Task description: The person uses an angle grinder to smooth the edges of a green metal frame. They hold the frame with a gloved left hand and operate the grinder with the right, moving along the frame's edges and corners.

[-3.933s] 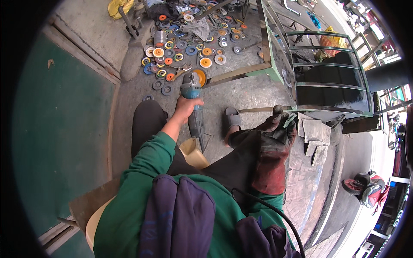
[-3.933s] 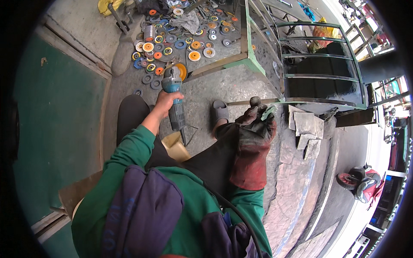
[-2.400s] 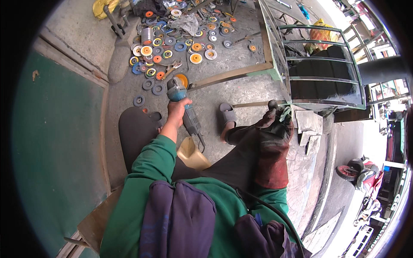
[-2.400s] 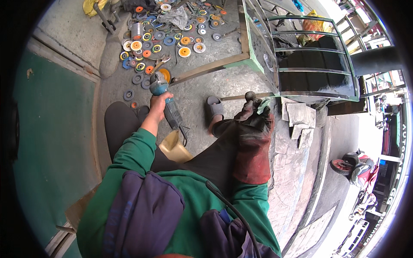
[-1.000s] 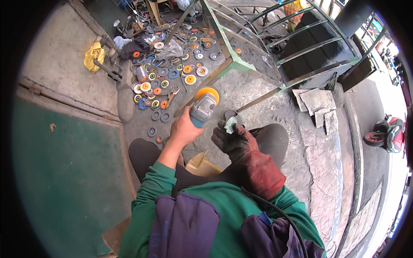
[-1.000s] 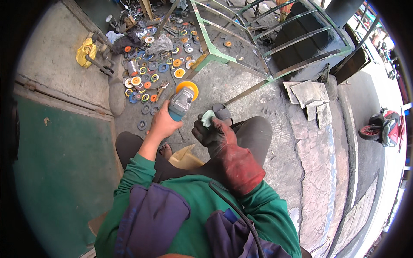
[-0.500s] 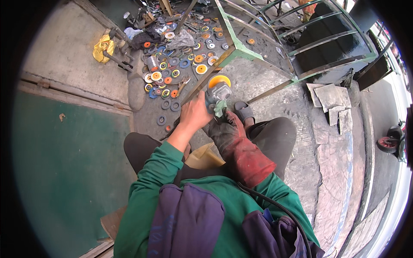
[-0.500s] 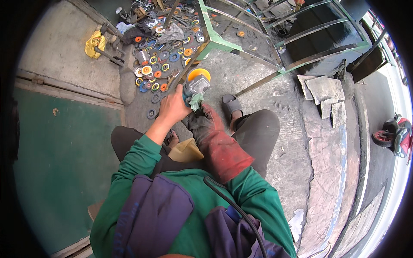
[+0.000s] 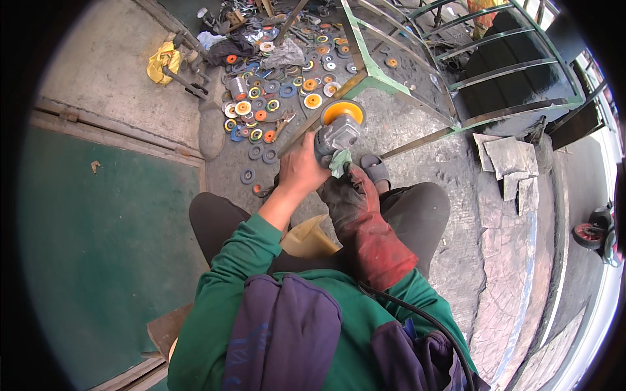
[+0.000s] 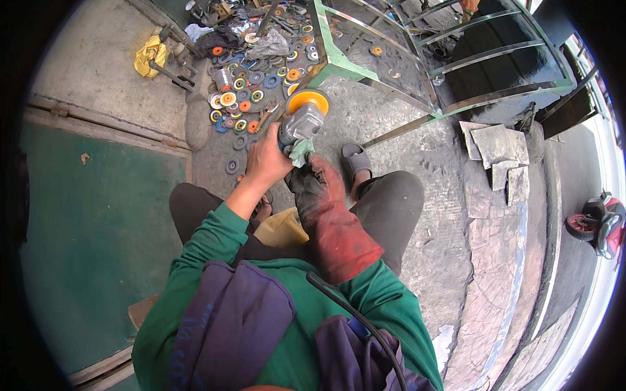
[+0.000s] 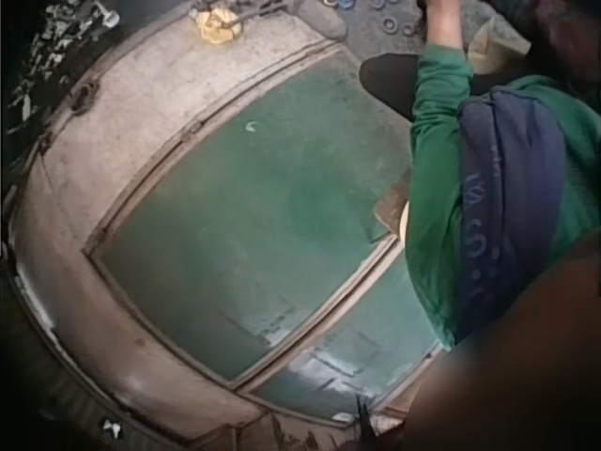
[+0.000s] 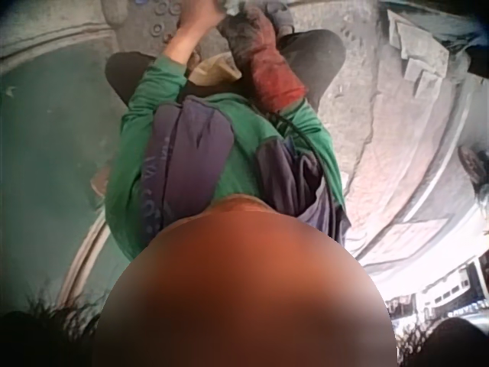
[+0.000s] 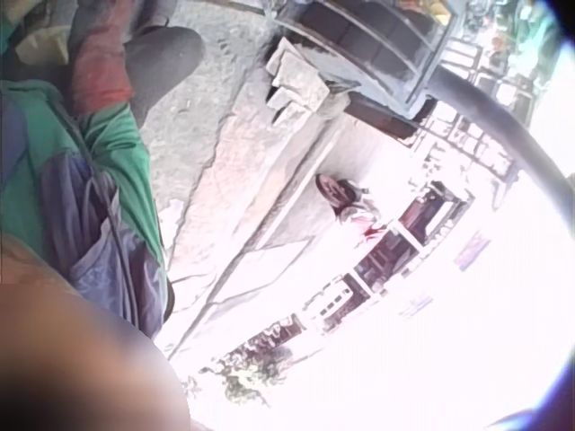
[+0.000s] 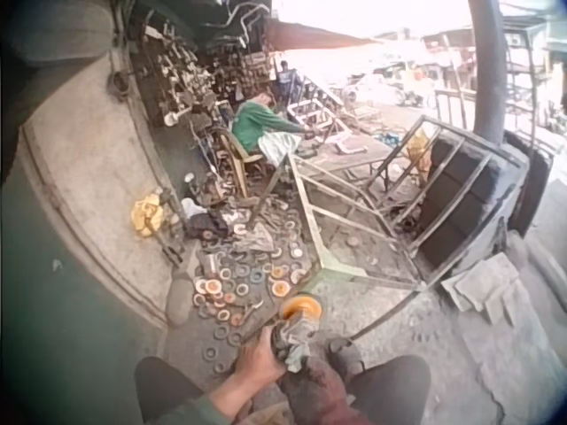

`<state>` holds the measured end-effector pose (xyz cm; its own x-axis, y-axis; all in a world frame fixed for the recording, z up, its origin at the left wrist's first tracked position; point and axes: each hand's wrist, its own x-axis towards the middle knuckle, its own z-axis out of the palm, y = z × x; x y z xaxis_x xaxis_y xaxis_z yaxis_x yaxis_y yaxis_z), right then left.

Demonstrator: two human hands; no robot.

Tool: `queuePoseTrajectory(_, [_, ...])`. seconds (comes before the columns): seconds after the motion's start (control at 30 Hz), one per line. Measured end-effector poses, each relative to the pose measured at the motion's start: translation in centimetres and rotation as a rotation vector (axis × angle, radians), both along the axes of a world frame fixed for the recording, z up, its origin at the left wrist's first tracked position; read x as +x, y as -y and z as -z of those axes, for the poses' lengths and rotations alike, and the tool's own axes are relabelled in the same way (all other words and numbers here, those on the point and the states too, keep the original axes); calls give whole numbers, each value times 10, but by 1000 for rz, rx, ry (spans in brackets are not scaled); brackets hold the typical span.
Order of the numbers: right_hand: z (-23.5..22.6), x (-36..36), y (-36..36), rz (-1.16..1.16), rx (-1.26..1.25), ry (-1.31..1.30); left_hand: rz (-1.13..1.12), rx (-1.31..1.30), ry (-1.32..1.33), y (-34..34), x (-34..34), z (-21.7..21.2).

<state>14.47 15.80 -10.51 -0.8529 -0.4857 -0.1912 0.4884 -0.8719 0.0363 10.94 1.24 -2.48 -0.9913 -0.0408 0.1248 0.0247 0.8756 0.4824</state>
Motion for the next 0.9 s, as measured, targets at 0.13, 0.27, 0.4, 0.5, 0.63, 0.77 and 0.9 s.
queuePoseTrajectory(0.13, [-17,0,4,30,36,42,0,289,-178,15,4,-2])
queuePoseTrajectory(0.27, [-34,-4,9,95,-50,117,7,463,-140,27,-15,-8])
queuePoseTrajectory(0.4, [-36,-4,6,110,-46,195,85,589,-104,27,-43,-17])
queuePoseTrajectory(0.5, [-35,-2,9,91,248,302,192,663,-57,27,-67,-28])
queuePoseTrajectory(0.63, [-27,-5,15,22,431,446,238,691,12,26,-98,-42])
queuePoseTrajectory(0.77, [-15,-3,22,-181,559,393,260,602,-38,30,-139,-55])
queuePoseTrajectory(0.9, [-12,16,27,-350,934,189,74,408,-110,76,-157,-58])
